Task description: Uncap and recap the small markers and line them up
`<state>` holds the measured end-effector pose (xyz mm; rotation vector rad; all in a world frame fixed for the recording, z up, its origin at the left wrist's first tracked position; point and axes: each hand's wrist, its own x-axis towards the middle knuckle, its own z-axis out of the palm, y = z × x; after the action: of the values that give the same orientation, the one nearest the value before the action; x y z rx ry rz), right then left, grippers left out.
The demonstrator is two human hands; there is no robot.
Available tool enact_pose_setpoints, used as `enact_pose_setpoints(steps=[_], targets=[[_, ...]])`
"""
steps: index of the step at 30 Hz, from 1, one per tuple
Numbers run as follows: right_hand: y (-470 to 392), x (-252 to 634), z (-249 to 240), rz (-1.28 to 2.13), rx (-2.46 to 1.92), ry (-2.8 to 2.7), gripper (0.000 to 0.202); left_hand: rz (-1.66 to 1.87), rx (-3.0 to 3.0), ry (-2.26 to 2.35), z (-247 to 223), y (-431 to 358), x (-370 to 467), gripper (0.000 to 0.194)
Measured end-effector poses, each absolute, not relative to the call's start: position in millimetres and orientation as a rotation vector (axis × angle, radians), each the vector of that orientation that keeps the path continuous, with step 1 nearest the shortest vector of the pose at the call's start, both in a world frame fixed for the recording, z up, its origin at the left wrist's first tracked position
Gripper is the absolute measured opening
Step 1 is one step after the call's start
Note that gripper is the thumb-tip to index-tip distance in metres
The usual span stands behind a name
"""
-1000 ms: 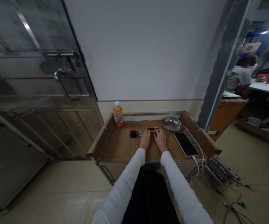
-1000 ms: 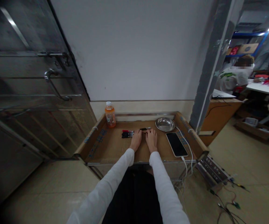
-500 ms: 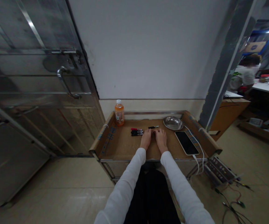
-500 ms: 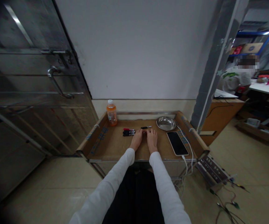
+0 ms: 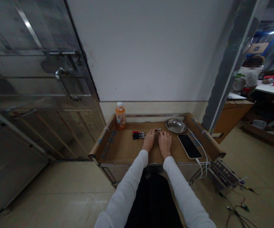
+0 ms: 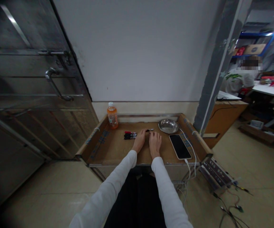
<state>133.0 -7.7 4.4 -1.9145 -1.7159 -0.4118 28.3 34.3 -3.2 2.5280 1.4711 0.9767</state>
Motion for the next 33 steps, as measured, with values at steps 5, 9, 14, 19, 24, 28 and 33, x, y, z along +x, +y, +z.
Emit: enact_pose_setpoints(steps=[5, 9, 14, 19, 24, 28, 33], targets=[[-18, 131, 6, -0.453, -1.870, -1.653, 0.037, 0.758, 2.672, 1.458, -3, 44, 33, 0.043], [-23, 130, 6, -0.413, -1.814, -1.734, 0.037, 0.653, 2.677, 1.491, -2, 37, 28, 0.036], [-24, 133, 6, -0.362, -1.819, -1.688, 0.034, 0.689, 2.661, 1.546, 2, 13, 13, 0.024], [-24, 134, 6, -0.316, -1.831, -1.696, 0.030, 0.847, 2.582, 1.696, 8, 0, 4, 0.025], [-24, 133, 6, -0.230, -1.666, -1.806, 0.033, 0.916, 2.611, 1.595, 7, 0, 4, 0.026], [-24, 130, 8, -0.060, -1.380, -1.973, 0.051, 0.988, 2.459, 1.707, 6, -3, 1, 0.024], [-20, 127, 0, -0.018, -1.409, -1.979, 0.057, 1.014, 2.261, 2.154, 7, -17, -4, 0.025]])
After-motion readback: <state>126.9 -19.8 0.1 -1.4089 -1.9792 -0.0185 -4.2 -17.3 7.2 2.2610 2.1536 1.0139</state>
